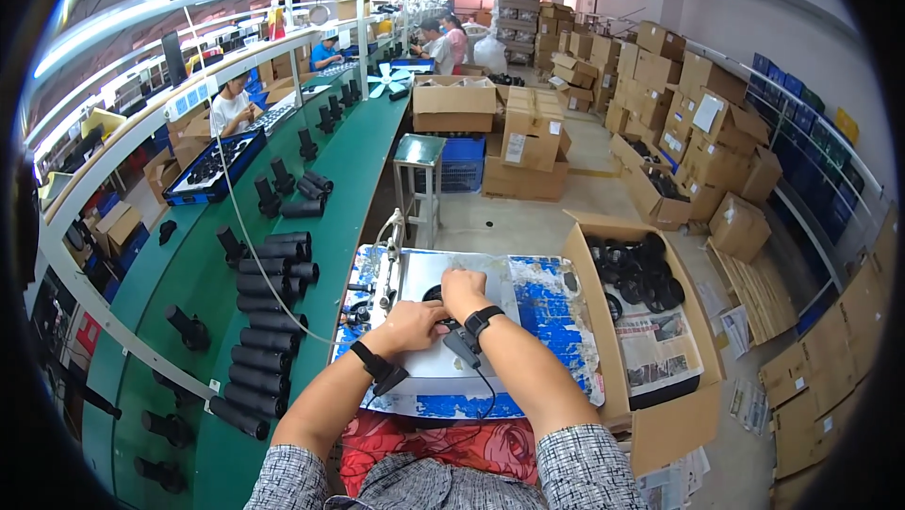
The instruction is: The person picks up a base from a box, places it on a machine, and fits a black cylinder onto it. After pressing the cylinder down, they remove the assembled part and place it on the green workbench, repeating the process.
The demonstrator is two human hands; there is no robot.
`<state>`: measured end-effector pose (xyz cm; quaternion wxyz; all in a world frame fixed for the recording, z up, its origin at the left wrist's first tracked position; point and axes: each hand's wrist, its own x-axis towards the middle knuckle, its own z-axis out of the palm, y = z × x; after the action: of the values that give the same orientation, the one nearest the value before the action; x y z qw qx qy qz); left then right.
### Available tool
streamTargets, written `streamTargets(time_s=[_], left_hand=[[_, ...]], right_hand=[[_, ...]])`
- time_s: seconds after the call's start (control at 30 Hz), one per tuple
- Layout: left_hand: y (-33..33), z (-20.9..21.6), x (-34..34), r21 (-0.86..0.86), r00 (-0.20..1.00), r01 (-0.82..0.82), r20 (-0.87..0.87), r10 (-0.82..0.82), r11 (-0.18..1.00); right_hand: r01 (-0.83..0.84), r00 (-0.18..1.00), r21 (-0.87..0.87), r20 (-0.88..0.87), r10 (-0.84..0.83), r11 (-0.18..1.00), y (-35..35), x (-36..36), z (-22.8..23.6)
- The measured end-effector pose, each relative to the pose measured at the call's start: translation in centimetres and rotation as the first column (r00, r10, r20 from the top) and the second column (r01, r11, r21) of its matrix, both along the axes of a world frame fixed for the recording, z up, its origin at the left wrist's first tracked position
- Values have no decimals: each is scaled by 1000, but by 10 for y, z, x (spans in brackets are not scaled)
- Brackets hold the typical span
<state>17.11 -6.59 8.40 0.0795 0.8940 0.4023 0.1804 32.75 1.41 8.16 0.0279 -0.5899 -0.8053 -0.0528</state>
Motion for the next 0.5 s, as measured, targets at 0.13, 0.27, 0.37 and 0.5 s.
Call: streamTargets(time_s=[0.13,0.27,0.37,0.5], left_hand=[[-9,3,7,-36,992,-108,-73,106,993],[-14,4,6,-73,973,-186,-152,173,980],[-13,1,2,-14,987,-152,-56,151,988],[-12,6,10,-73,984,-169,-66,164,983]], right_hand=[[-58,998,-25,14,59,998,-1,4,12],[-88,996,-38,5,88,995,2,0,15],[-69,998,-20,-11,69,997,4,-4,10],[-46,997,-75,59,50,996,9,1,10]])
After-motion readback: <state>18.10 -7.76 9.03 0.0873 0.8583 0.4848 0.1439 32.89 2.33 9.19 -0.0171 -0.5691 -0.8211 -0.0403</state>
